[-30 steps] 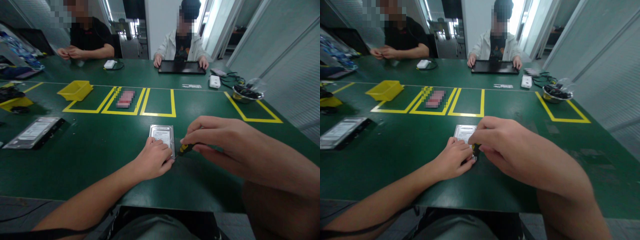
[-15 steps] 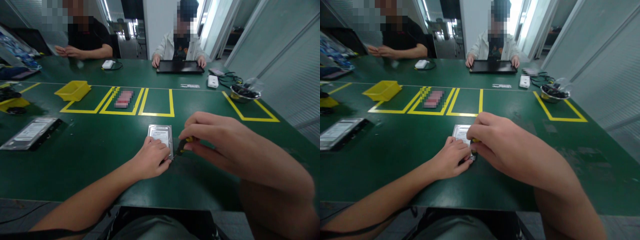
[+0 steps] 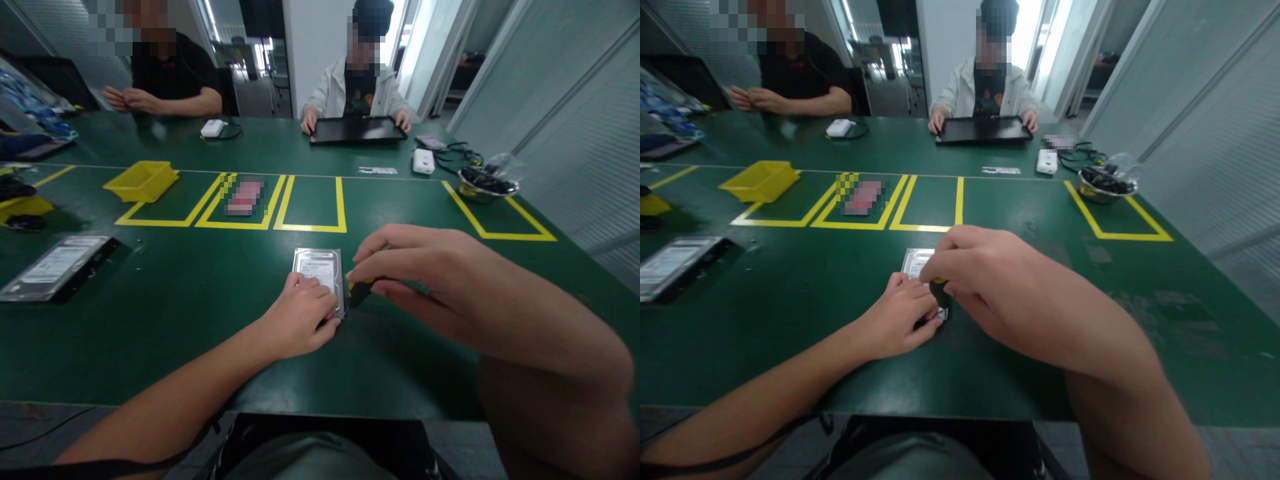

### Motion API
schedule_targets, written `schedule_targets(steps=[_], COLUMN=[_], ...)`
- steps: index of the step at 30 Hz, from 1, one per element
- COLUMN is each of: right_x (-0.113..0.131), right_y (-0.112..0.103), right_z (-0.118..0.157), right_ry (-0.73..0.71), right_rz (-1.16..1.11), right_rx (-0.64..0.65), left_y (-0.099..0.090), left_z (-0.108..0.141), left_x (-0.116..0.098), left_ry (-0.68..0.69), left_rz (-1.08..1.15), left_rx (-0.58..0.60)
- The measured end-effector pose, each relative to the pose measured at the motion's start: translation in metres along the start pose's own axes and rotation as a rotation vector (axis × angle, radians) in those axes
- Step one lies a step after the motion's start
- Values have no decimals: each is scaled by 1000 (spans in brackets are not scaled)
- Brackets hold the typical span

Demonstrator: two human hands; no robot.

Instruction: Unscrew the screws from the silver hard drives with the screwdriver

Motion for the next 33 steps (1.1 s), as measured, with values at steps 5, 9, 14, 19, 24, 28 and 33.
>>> schedule_targets(steps=[5,9,14,19,24,28,33], right_x=[-2,0,2,2,1,-1,1], right_y=[4,3,0,-1,0,3,4], right_z=[-2,-4,-1,3,3,2,1], right_ry=[43,29,-35,-45,-31,-9,12], right_rz=[34,45,6,11,33,54,74], right_rx=[7,-18,-25,0,6,16,4], left_y=[0,1,1,1,2,2,2], left_z=[0,-1,0,0,1,0,0], left_x=[0,0,0,0,0,0,0], left_ry=[-5,4,2,3,11,10,8], left_rz=[-1,-6,-15,-1,-12,-20,-20], left_rx=[-14,-11,-3,-3,-12,-21,-14])
Point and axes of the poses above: each hand's wrist, its own z-axis away from the middle knuckle, its own y-axis out of the palm, x = y × z, the point moved 7 cm from there along -z, towards the middle knuckle, and after that the axes turned 5 degrees about y, right-handed, at the moved point
